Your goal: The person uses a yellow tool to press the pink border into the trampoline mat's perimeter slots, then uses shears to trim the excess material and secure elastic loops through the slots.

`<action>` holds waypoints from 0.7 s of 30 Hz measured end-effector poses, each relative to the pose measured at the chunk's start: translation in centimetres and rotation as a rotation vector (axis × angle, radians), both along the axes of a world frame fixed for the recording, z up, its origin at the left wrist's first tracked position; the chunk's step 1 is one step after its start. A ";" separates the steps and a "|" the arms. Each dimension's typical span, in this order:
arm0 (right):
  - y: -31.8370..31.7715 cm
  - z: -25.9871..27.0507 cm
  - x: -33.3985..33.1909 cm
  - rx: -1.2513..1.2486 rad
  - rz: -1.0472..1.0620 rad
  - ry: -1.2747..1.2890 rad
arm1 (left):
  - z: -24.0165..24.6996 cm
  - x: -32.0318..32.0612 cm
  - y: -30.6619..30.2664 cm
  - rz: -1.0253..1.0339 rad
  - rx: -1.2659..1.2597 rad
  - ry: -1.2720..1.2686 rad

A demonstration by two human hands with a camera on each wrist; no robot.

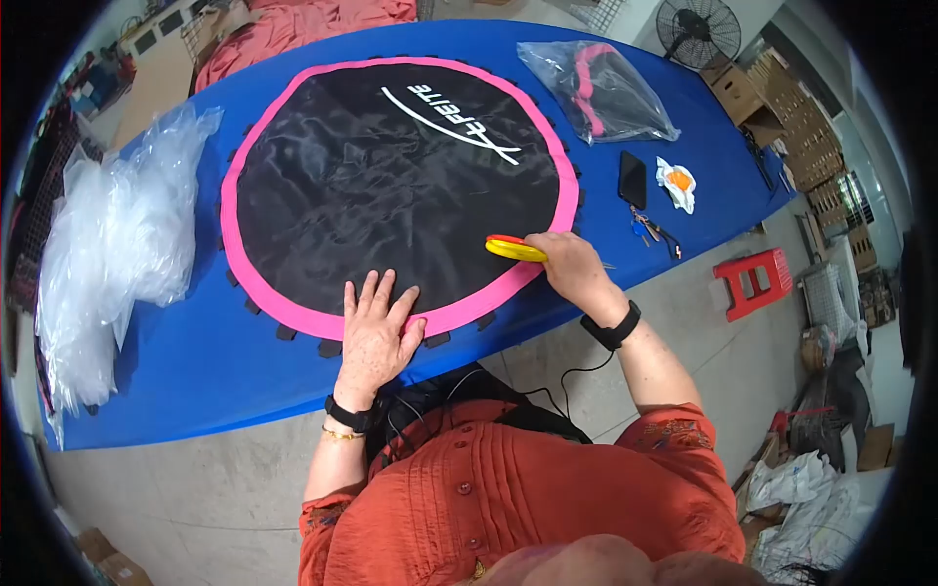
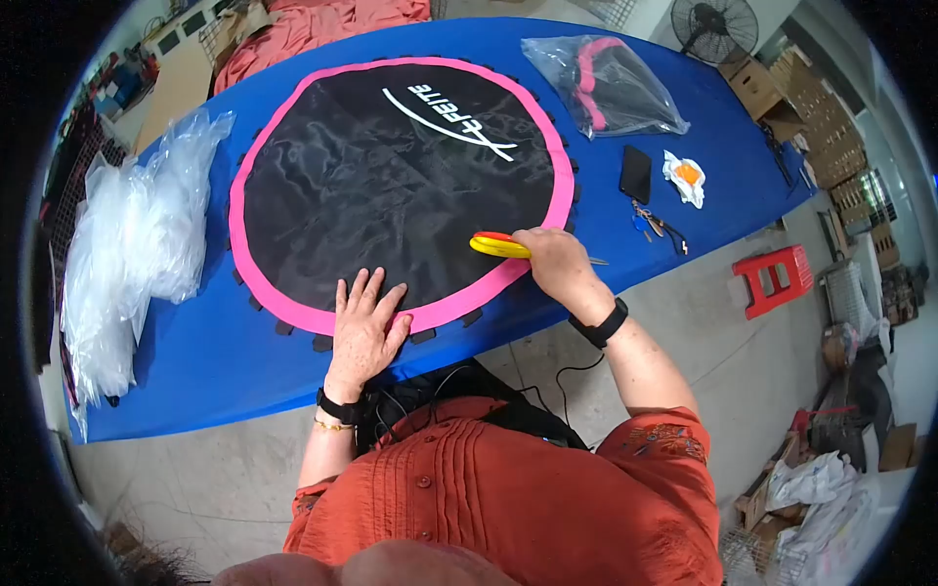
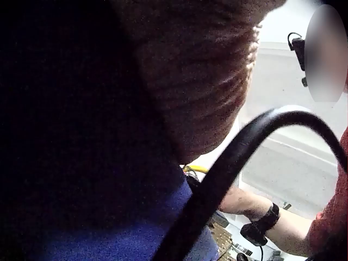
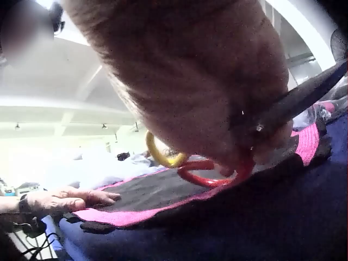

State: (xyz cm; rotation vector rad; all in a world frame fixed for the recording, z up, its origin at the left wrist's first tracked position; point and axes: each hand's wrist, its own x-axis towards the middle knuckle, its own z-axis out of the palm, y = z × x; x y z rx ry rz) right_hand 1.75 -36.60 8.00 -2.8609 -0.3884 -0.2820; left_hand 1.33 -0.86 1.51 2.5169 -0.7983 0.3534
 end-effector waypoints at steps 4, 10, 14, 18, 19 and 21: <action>0.4 -0.4 -0.6 0.043 -0.034 -0.032 | 0.1 0.1 0.0 -0.003 0.011 0.007; 0.7 -2.8 -1.2 0.078 -0.076 -0.171 | 0.3 0.0 0.0 0.001 0.023 0.024; 1.5 -2.7 -1.8 0.055 -0.108 -0.186 | 0.6 0.0 0.0 0.001 0.027 0.042; 1.6 -2.9 -1.9 0.060 -0.119 -0.203 | 0.7 0.0 0.0 -0.001 0.025 0.047; 1.5 -3.1 -1.9 0.062 -0.122 -0.202 | 0.7 0.0 0.0 -0.003 0.027 0.048; 1.4 -3.4 -1.8 0.075 -0.116 -0.217 | 0.7 0.0 0.0 0.000 0.032 0.045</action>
